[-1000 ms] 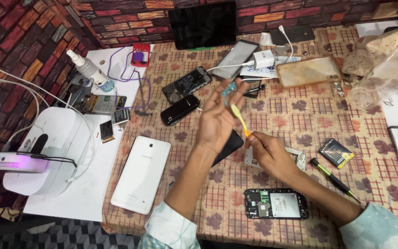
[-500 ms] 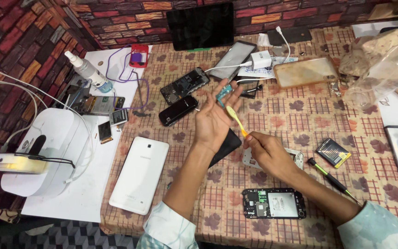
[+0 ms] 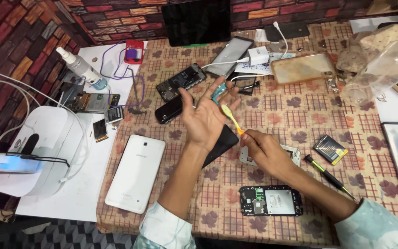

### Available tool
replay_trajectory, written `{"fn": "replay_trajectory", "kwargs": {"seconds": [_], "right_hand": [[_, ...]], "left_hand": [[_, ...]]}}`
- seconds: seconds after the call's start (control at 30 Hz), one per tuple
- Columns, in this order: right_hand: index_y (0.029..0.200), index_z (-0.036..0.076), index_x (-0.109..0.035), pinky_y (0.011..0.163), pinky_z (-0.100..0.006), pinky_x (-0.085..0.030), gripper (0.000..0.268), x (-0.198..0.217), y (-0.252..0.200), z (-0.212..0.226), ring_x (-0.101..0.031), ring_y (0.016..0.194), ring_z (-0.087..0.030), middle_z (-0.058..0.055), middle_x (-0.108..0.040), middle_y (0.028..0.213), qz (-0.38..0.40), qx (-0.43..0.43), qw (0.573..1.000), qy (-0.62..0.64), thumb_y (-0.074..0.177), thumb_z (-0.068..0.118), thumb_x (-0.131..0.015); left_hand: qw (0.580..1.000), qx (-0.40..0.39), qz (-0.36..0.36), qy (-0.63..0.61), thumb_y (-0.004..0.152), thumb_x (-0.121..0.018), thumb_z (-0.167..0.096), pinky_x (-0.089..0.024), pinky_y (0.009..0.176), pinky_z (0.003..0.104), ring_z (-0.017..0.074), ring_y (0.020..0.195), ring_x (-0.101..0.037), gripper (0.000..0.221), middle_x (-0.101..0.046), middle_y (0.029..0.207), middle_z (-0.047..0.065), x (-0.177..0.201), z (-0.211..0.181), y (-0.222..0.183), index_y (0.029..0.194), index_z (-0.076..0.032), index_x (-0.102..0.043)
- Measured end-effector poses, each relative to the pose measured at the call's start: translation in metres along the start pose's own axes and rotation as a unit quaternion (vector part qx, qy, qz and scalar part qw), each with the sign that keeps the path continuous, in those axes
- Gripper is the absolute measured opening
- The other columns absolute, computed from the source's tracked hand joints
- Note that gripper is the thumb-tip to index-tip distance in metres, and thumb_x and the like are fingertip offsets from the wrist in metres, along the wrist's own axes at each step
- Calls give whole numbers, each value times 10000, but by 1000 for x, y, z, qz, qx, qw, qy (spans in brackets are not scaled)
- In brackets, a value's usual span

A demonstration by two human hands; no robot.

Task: The person uses a toothbrush to clean a small circuit board and the interior of a disassembled smartphone. They brush various components on the table, including the phone's internal frame and a separate green circuit board.

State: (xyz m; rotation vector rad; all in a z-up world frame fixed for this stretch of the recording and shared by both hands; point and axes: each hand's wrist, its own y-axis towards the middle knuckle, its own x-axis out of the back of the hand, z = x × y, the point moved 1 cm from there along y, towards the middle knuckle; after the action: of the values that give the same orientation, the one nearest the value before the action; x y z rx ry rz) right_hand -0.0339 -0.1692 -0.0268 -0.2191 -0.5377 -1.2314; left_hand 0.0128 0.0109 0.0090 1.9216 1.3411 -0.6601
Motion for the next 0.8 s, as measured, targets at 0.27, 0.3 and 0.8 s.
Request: {"fn": "replay_trajectory", "kwargs": {"seconds": [0.27, 0.3, 0.8], "right_hand": [[920, 1, -688, 612, -382, -521, 344, 5, -1, -3, -681, 616, -217, -118, -688, 710, 13, 51, 998, -36, 1037, 236, -464], [926, 6, -689, 603, -382, -523, 342, 4, -1, -2, -685, 607, -216, -113, -687, 695, 17, 40, 999, -33, 1033, 239, -463], [958, 7, -680, 471, -444, -489, 277, 14, 8, -10, -622, 442, -249, -137, -622, 540, -79, -20, 995, -52, 1016, 180, -471]], "left_hand": [[997, -64, -15, 31, 932, -260, -845, -323, 1245, 605, 321, 1319, -542, 1117, -550, 1335, 190, 11, -9, 6, 1537, 90, -342], [998, -53, -24, 28, 931, -257, -847, -328, 1236, 610, 316, 1304, -547, 1111, -556, 1325, 194, 11, -8, 6, 1533, 83, -348], [999, 19, 15, 44, 1016, -240, -733, -350, 1233, 514, 310, 1350, -539, 939, -567, 1365, 200, 4, 39, 1, 1509, 53, -388]]}}
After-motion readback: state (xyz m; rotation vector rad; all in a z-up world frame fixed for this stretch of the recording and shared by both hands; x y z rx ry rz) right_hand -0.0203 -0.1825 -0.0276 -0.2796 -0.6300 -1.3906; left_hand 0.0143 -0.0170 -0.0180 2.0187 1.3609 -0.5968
